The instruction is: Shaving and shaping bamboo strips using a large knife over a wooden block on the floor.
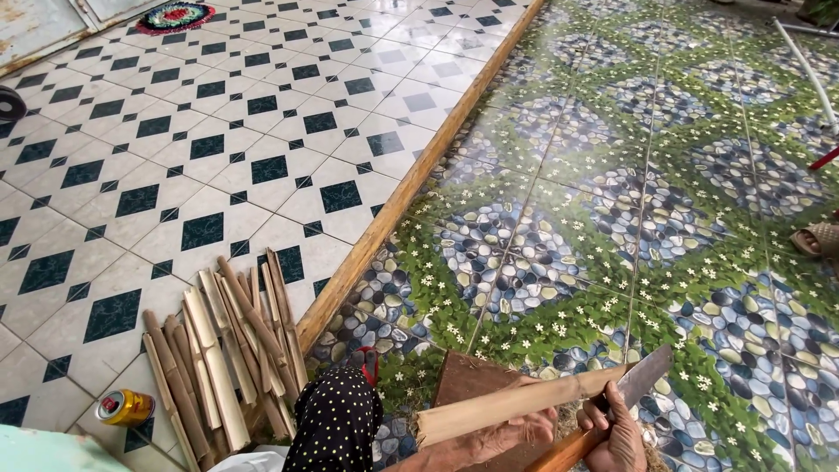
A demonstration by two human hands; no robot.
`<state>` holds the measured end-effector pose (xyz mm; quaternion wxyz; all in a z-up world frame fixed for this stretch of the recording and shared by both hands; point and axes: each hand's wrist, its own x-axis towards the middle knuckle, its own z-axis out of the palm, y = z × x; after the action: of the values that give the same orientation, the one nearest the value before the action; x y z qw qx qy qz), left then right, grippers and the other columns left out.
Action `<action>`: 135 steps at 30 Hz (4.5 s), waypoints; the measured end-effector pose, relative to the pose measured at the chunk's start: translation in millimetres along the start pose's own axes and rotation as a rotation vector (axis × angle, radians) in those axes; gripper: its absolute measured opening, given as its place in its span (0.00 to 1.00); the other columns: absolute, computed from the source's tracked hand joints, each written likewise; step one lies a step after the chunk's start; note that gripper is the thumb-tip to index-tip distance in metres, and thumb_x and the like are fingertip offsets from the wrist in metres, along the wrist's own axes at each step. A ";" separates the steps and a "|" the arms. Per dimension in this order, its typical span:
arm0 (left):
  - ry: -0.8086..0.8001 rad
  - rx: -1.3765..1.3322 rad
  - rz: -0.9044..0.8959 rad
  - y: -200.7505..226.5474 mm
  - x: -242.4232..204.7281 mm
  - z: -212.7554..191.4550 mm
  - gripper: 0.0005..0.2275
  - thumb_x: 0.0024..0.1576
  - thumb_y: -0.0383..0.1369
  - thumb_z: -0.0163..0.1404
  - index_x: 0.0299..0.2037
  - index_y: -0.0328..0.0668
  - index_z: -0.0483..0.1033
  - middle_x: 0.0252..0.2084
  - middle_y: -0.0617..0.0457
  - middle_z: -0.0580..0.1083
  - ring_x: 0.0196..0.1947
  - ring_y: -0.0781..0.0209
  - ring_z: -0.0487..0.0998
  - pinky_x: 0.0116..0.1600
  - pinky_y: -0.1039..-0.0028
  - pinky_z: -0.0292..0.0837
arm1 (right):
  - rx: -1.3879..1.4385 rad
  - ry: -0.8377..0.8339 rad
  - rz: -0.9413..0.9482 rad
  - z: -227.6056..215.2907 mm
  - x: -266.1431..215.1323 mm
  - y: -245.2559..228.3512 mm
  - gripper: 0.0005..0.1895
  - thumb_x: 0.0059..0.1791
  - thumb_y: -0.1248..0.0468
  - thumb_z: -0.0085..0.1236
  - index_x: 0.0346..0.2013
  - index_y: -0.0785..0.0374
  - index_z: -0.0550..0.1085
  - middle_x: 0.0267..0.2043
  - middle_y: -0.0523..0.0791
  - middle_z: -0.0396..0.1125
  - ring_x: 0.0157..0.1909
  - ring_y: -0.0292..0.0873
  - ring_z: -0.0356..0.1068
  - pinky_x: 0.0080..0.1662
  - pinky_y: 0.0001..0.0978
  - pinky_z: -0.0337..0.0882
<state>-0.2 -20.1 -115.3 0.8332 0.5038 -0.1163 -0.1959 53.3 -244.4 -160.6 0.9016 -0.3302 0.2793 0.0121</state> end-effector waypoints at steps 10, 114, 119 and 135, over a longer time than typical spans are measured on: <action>0.026 0.167 -0.497 -48.2 61.6 -56.3 0.18 0.66 0.35 0.50 0.65 0.45 0.70 0.51 0.39 0.78 0.37 0.62 0.83 0.34 0.90 0.83 | -0.132 0.004 0.102 -3.7 -6.4 13.0 0.10 0.51 0.58 0.62 0.41 0.51 0.68 0.33 0.39 0.70 0.17 0.24 0.52 0.22 0.19 0.58; 0.566 0.682 0.339 96.8 -20.1 -10.9 0.08 0.60 0.29 0.58 0.42 0.28 0.79 0.18 0.54 0.60 0.18 0.58 0.76 0.39 0.58 0.90 | -0.761 0.000 0.040 -13.0 -59.8 40.5 0.10 0.57 0.63 0.46 0.48 0.68 0.66 0.33 0.58 0.71 0.20 0.42 0.67 0.19 0.34 0.73; 0.525 0.560 0.296 92.0 -20.6 -14.4 0.06 0.61 0.29 0.57 0.45 0.39 0.81 0.34 0.48 0.78 0.29 0.60 0.81 0.41 0.65 0.89 | -0.772 0.022 0.049 -18.7 -49.5 48.1 0.09 0.57 0.63 0.46 0.46 0.67 0.65 0.31 0.57 0.71 0.20 0.42 0.68 0.19 0.35 0.73; 0.405 0.528 0.224 104.5 -31.1 -58.1 0.06 0.57 0.32 0.63 0.43 0.49 0.81 0.39 0.56 0.79 0.48 0.65 0.81 0.53 0.71 0.81 | -0.551 0.047 0.279 -45.6 -15.3 72.9 0.11 0.59 0.54 0.49 0.40 0.57 0.63 0.22 0.40 0.63 0.19 0.35 0.63 0.21 0.29 0.67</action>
<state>16.5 83.3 -49.7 0.6966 0.7147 -0.0498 0.0377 2.7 -212.4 -224.2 0.7610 -0.5208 0.3291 0.2034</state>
